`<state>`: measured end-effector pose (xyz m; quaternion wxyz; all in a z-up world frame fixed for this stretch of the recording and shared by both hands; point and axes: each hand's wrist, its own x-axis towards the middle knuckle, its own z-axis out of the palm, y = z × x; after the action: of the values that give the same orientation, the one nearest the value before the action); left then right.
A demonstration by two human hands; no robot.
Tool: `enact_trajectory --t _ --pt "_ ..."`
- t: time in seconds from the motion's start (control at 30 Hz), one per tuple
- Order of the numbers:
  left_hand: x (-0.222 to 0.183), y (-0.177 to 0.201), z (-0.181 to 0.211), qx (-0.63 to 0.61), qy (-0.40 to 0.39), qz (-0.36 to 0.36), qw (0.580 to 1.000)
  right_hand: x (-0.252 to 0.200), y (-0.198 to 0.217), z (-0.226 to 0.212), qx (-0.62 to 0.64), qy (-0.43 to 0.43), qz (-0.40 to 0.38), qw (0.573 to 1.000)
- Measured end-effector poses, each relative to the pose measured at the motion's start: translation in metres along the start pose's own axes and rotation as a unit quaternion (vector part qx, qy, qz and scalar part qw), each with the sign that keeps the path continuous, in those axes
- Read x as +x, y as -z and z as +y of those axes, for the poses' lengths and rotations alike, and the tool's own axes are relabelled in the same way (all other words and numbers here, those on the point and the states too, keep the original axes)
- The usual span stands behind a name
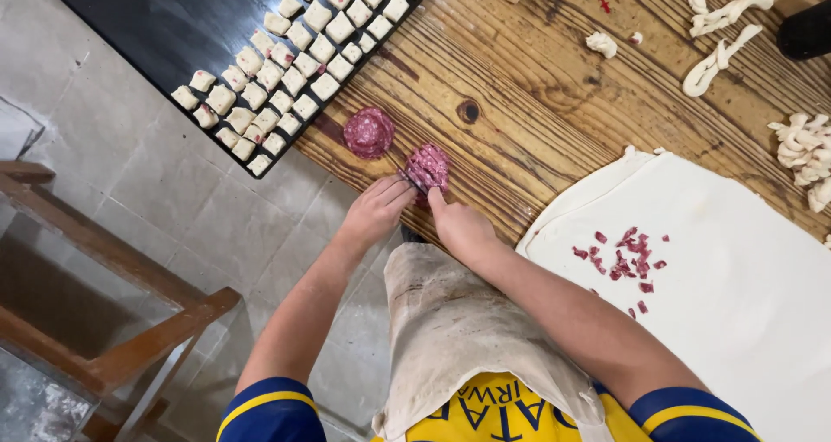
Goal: Chopping salami into small pieces on a wooden table and organizing them on a white sheet.
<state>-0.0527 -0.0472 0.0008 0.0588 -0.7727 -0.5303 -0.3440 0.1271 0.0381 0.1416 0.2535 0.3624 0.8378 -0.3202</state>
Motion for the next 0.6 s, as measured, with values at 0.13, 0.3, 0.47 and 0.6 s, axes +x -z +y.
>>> enact_trajectory --t 0.13,0.3,0.47,0.6 --pt "0.017 0.012 0.004 0.006 -0.002 0.025 1.0 0.002 0.008 0.004 0.008 0.002 -0.001 1.0" --pt "0.022 0.018 0.007 0.009 -0.015 0.036 0.999 -0.02 0.016 -0.007 0.023 -0.041 -0.036 0.998" --pt "0.011 0.006 0.004 -0.019 0.001 0.025 0.999 -0.035 0.032 -0.023 0.024 -0.047 -0.048 0.997" --pt "0.006 -0.004 -0.003 -0.032 0.022 -0.002 0.999 -0.023 0.024 -0.017 0.024 -0.044 -0.041 0.998"
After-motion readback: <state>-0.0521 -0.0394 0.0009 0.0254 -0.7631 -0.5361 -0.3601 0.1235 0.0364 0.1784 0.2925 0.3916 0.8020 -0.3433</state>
